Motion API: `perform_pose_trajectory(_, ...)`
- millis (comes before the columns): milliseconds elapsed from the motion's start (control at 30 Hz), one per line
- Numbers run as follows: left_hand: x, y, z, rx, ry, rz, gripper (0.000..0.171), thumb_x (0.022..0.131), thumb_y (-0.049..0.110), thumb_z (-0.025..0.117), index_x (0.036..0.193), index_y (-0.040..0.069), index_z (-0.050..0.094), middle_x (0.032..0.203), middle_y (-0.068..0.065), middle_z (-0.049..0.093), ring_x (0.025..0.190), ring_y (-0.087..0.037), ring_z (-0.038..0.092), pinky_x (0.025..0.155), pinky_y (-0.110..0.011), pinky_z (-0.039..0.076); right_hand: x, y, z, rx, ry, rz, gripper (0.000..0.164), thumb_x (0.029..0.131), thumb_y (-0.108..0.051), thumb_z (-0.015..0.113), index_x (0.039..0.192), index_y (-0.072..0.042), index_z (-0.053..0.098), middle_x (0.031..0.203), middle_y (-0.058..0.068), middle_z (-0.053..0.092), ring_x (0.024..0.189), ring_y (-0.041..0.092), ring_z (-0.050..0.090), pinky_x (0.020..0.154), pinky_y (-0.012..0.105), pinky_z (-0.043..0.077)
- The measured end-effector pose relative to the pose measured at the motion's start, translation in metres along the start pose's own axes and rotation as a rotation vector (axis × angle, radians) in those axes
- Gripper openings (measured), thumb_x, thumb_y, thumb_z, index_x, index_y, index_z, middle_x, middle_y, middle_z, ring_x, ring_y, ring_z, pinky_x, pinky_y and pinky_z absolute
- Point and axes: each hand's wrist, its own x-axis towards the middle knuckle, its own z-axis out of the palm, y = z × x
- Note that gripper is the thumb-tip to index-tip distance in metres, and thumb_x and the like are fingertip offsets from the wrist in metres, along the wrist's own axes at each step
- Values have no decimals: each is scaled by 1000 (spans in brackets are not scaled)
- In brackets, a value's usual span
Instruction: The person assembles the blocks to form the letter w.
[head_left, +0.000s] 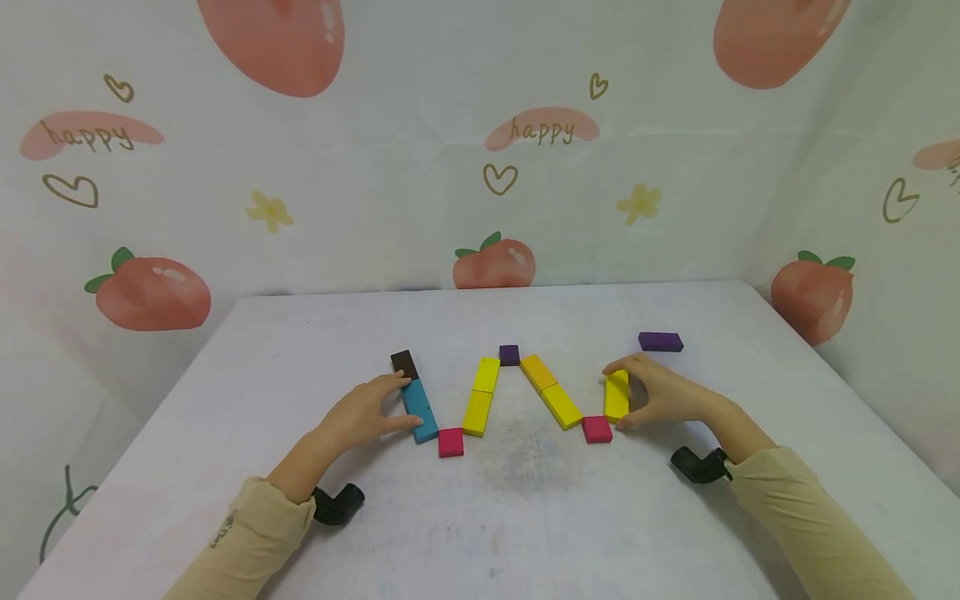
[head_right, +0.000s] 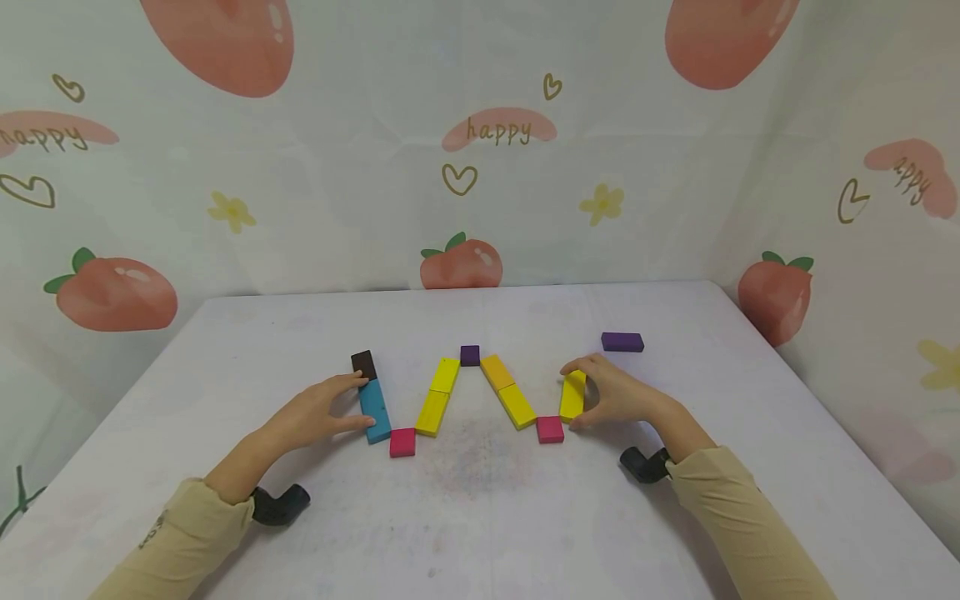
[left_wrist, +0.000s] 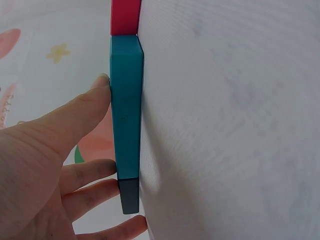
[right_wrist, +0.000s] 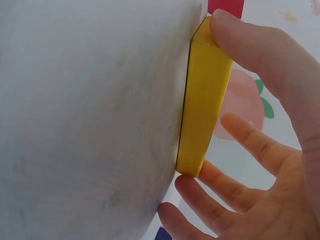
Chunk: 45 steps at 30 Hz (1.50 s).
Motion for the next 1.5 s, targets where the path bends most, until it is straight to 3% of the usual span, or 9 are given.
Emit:
perform_pose_trajectory(1100, -1, 1, -1, 3, 0, -2, 68, 81, 39, 69, 136, 4, 47, 144, -21, 42, 131, -42, 40, 104, -58, 38, 0, -1, 0, 27, 0, -13, 70, 69, -27, 81, 126, 0, 49, 128, 20, 48, 116, 36, 45, 102, 61, 37)
perform_pose_trajectory(1500, -1, 1, -1, 3, -3, -5, 69, 81, 39, 69, 136, 4, 46, 144, -21, 41, 131, -42, 40, 104, -58, 38, -2, 1, -4, 47, -26, 38, 76, 69, -32, 81, 130, -3, 45, 133, 23, 44, 118, 40, 44, 102, 62, 36)
